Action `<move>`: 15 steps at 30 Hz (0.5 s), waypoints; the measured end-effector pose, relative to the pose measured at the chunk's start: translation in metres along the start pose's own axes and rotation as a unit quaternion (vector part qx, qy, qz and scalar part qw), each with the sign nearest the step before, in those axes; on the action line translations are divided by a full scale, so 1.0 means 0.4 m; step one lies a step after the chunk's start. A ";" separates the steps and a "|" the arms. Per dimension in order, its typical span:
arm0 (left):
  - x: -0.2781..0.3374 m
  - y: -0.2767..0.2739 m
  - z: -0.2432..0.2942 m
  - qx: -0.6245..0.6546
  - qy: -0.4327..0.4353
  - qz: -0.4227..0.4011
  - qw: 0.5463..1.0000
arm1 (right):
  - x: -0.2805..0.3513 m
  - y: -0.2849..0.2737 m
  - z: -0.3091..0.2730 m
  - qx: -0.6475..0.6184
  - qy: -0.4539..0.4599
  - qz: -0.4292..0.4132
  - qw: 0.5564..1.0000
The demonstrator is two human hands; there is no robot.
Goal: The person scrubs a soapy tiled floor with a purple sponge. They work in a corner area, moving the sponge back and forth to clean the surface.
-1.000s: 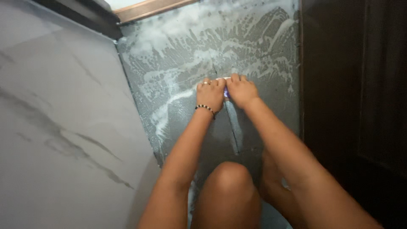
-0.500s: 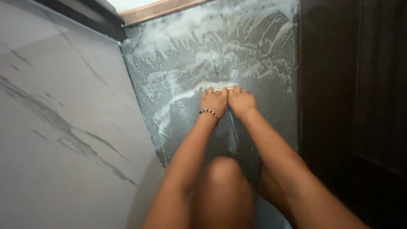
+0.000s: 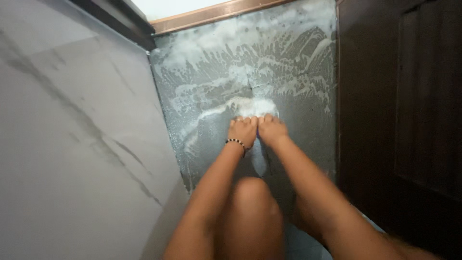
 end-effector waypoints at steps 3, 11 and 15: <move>0.000 -0.020 0.006 -0.024 0.008 0.049 0.998 | -0.003 0.029 0.007 -0.021 0.039 -0.048 0.998; -0.040 -0.010 -0.014 -0.011 -0.020 0.035 0.999 | -0.032 0.004 0.021 0.013 0.060 -0.042 0.997; -0.044 -0.034 -0.012 -0.051 -0.018 0.093 0.994 | -0.032 -0.009 0.020 -0.002 0.058 0.007 0.998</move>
Point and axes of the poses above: each hand's wrist, its own x-axis away from the middle knuckle, its own y-axis out of the palm, z = x × y, the point moved 10 cm from there along -x, towards the middle knuckle, and after that the axes turned 15 degrees about y, right-handed, at the moved point
